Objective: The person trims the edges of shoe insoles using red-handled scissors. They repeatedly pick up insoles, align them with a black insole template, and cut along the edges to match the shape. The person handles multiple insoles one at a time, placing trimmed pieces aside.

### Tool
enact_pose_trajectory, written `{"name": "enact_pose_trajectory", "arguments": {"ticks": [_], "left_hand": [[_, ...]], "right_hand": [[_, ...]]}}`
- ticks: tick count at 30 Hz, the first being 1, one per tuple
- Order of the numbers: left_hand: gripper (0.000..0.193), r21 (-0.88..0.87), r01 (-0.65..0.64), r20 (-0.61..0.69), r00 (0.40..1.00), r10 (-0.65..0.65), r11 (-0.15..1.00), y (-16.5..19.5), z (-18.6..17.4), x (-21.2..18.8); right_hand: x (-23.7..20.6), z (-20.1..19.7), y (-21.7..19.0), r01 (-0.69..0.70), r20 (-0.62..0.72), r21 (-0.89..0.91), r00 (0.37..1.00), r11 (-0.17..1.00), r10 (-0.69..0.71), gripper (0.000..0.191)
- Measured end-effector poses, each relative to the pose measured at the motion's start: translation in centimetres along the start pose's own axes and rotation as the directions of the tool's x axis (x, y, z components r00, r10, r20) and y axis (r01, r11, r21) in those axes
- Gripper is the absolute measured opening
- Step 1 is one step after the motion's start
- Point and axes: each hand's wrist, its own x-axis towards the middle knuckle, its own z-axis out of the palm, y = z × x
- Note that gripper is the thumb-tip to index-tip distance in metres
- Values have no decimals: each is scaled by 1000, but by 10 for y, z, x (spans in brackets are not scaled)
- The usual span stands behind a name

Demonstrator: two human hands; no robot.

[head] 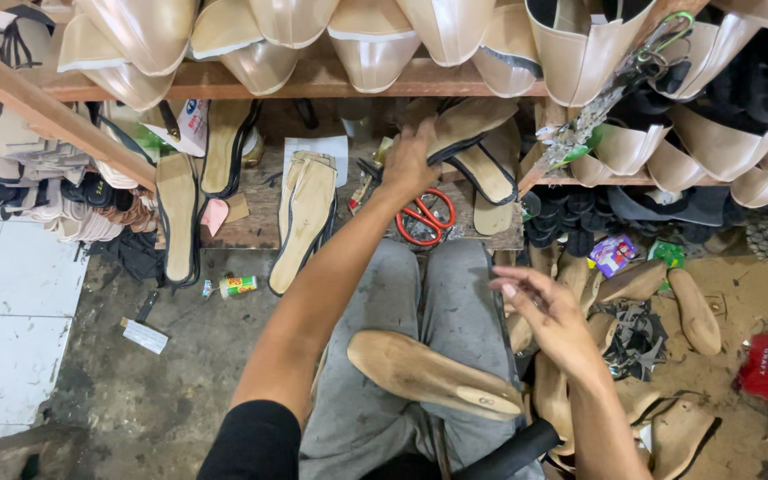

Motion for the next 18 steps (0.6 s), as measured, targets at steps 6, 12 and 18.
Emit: {"name": "enact_pose_trajectory", "arguments": {"ticks": [6,12,18], "left_hand": [[58,-865,349,311,937,-162,360,-13,-1,-5],[42,-911,402,400,915,42,-92,-8,-9,-24],[50,-939,345,344,938,29,-5,-18,-7,-31]], "right_hand": [[88,20,8,177,-55,28,983,984,-175,47],[153,57,3,323,-192,-221,911,920,-366,82],[172,67,11,193,-14,4,981,981,-193,87]]}}
